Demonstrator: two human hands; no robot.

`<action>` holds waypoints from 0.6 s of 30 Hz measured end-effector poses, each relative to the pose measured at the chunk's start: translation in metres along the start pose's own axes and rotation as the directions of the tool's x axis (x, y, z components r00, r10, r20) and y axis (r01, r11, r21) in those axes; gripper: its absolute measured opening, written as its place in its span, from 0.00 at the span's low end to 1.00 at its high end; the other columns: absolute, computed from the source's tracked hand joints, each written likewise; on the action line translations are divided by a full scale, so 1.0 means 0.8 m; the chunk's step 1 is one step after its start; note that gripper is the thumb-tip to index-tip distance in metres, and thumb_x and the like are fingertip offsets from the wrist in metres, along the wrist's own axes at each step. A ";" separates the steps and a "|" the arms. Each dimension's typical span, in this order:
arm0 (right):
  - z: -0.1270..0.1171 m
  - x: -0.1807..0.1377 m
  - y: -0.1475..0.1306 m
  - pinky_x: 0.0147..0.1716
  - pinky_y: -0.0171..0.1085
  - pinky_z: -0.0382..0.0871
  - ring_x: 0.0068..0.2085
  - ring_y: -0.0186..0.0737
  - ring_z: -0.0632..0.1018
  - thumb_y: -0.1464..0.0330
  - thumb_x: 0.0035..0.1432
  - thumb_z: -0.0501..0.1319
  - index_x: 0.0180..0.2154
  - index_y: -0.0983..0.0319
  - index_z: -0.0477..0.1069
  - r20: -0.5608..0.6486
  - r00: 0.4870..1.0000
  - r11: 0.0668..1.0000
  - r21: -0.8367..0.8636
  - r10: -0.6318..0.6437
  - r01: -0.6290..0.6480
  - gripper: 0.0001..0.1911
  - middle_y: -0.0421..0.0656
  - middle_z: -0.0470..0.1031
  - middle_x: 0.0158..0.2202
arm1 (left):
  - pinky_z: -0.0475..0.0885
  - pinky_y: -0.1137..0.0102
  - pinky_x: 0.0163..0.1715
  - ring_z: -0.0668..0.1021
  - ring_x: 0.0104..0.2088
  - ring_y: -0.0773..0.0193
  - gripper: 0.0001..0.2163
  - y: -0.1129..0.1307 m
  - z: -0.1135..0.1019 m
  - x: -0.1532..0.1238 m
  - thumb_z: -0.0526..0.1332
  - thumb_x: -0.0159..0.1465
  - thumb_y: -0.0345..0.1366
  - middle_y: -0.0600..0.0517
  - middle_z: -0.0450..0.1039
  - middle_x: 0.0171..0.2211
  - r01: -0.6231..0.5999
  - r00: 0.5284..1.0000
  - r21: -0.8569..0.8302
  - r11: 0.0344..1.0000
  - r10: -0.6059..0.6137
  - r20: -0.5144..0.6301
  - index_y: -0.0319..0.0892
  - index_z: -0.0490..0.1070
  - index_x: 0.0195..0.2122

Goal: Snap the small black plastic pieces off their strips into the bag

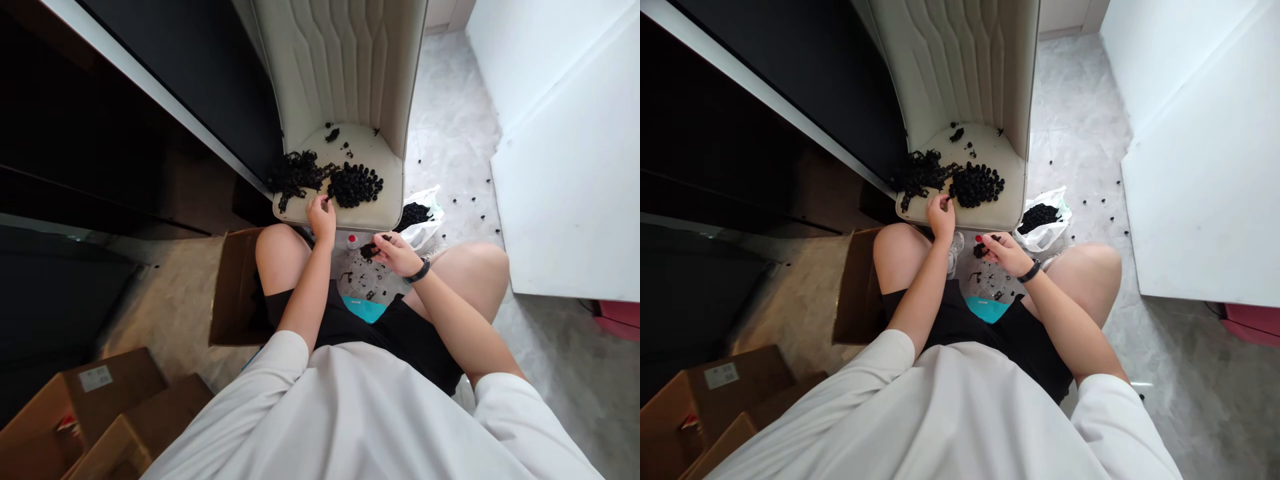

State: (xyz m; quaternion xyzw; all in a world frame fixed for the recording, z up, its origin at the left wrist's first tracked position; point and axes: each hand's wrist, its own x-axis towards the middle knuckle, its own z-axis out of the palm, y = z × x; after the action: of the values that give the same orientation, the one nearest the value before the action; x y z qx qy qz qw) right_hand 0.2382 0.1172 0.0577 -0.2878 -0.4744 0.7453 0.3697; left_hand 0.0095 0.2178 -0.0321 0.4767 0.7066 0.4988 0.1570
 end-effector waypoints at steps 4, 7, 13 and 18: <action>-0.003 0.002 0.006 0.24 0.36 0.51 0.21 0.29 0.53 0.35 0.57 0.71 0.22 0.58 0.58 0.026 1.000 1.000 0.016 0.005 -0.006 0.40 0.32 0.53 0.17 | 0.70 0.53 0.67 0.79 0.54 0.51 0.10 0.000 -0.001 -0.001 0.65 0.68 0.27 0.43 0.79 0.46 -0.033 0.999 0.031 0.999 0.032 0.027 0.43 0.76 0.49; -0.005 0.003 0.009 0.24 0.36 0.51 0.21 0.29 0.53 0.36 0.59 0.71 0.22 0.58 0.59 0.042 0.999 0.999 0.035 0.008 -0.009 0.38 0.32 0.54 0.17 | 0.72 0.56 0.64 0.79 0.52 0.54 0.19 0.005 -0.001 -0.006 0.66 0.67 0.26 0.46 0.79 0.44 -0.030 0.999 -0.003 1.000 0.030 -0.012 0.43 0.70 0.58; -0.007 0.006 0.016 0.24 0.35 0.55 0.22 0.29 0.56 0.37 0.62 0.69 0.24 0.58 0.61 0.055 0.998 1.000 -0.008 0.010 -0.010 0.36 0.32 0.57 0.18 | 0.73 0.59 0.62 0.81 0.51 0.58 0.20 0.008 0.000 -0.006 0.67 0.66 0.25 0.48 0.79 0.45 0.002 1.000 -0.045 0.999 -0.003 -0.015 0.46 0.66 0.56; -0.008 0.007 0.014 0.23 0.34 0.55 0.22 0.30 0.57 0.37 0.64 0.67 0.24 0.58 0.61 0.081 0.997 0.997 -0.071 -0.020 0.026 0.36 0.32 0.57 0.19 | 0.74 0.61 0.59 0.81 0.49 0.59 0.12 0.021 -0.009 -0.009 0.63 0.71 0.28 0.46 0.79 0.46 0.015 0.998 -0.058 0.998 -0.019 -0.067 0.45 0.68 0.53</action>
State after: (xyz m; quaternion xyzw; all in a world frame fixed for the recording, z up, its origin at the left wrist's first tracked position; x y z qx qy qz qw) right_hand 0.2370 0.1217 0.0444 -0.2655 -0.5184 0.7345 0.3483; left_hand 0.0171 0.2085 -0.0167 0.4486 0.7010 0.5334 0.1509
